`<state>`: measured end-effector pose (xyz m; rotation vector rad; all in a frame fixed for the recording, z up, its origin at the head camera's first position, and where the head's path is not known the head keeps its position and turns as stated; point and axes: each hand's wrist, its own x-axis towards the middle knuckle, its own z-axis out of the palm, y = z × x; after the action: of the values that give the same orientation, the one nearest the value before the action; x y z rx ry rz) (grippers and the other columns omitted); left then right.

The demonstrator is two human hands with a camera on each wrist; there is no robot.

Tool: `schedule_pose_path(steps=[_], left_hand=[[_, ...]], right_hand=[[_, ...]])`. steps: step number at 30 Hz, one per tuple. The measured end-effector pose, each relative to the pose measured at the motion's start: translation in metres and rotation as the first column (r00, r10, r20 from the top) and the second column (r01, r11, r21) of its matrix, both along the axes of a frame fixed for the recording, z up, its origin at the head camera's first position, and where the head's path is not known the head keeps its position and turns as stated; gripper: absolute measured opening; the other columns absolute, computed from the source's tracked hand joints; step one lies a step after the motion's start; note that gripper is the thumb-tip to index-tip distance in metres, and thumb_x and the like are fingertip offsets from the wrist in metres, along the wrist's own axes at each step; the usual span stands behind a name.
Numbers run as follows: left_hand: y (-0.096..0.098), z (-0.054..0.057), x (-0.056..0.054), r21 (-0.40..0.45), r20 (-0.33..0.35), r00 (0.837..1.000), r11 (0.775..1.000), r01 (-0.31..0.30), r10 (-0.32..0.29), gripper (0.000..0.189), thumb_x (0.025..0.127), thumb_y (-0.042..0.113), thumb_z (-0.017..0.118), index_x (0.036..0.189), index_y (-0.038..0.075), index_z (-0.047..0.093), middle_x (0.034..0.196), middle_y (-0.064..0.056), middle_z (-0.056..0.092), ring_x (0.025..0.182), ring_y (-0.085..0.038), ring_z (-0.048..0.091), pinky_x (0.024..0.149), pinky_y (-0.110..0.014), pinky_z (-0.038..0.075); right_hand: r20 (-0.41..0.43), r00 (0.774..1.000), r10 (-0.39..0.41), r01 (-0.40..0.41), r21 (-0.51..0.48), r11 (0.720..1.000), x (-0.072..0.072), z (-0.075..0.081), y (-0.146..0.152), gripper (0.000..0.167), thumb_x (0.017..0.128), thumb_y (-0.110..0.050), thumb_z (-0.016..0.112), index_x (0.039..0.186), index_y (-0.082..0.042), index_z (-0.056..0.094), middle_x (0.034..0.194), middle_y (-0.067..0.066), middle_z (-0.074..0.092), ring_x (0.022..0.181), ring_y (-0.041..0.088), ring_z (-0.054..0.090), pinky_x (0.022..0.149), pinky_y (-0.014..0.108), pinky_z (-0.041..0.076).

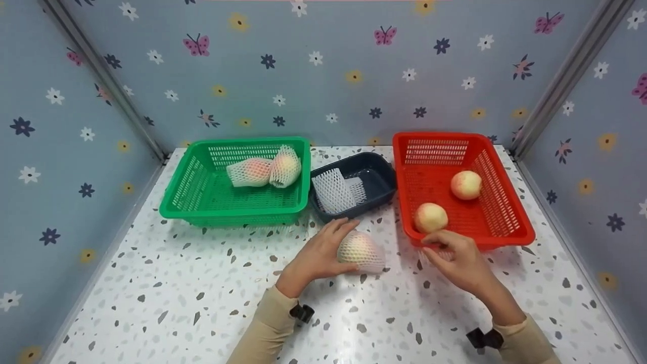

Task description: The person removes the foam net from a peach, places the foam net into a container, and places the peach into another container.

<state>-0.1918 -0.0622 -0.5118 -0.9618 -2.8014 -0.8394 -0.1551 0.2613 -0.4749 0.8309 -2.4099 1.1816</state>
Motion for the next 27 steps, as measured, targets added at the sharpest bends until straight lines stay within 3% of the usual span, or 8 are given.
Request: schedule_pose_path(steps=[9,16,21,27], left_hand=[[0.009,-0.010,-0.002,0.051,0.150,0.989,0.999,-0.020,0.012,0.103,0.069,0.054,0.083,0.153,0.033,0.028,0.151,-0.005,0.033,0.132,-0.023,0.038,0.097,-0.049,0.043],[0.010,-0.016,0.001,0.087,0.186,0.982,0.996,0.007,-0.023,0.091,0.069,0.036,0.087,0.146,0.027,0.040,0.143,0.002,0.042,0.124,-0.020,0.047,0.093,-0.046,0.047],[0.010,-0.020,0.001,0.123,0.209,0.978,0.992,-0.014,-0.012,0.087,0.067,0.027,0.088,0.142,0.024,0.044,0.139,0.004,0.043,0.121,-0.018,0.049,0.092,-0.044,0.048],[0.008,-0.023,-0.002,0.149,0.204,0.979,0.988,-0.031,0.000,0.085,0.065,0.021,0.087,0.139,0.024,0.044,0.138,0.004,0.042,0.119,-0.018,0.050,0.092,-0.042,0.047]], right_hand=[[-0.054,0.999,0.008,-0.008,0.001,1.000,0.000,-0.004,-0.001,0.022,0.078,0.004,0.077,0.094,-0.011,0.071,0.090,-0.005,0.069,0.074,0.009,0.058,0.063,0.017,0.046],[-0.034,0.999,0.007,-0.007,-0.001,1.000,0.003,-0.006,-0.004,0.021,0.079,0.002,0.077,0.093,-0.013,0.072,0.089,-0.011,0.067,0.076,0.008,0.061,0.066,0.015,0.047],[-0.030,0.999,0.016,-0.016,0.009,1.000,0.004,-0.008,-0.007,0.027,0.079,0.003,0.076,0.094,-0.020,0.070,0.088,-0.012,0.066,0.076,0.009,0.061,0.064,0.023,0.051],[-0.012,1.000,0.022,-0.022,0.020,1.000,0.003,-0.014,-0.010,0.030,0.076,0.006,0.077,0.094,-0.017,0.070,0.088,-0.008,0.067,0.077,0.010,0.061,0.062,0.031,0.053]])
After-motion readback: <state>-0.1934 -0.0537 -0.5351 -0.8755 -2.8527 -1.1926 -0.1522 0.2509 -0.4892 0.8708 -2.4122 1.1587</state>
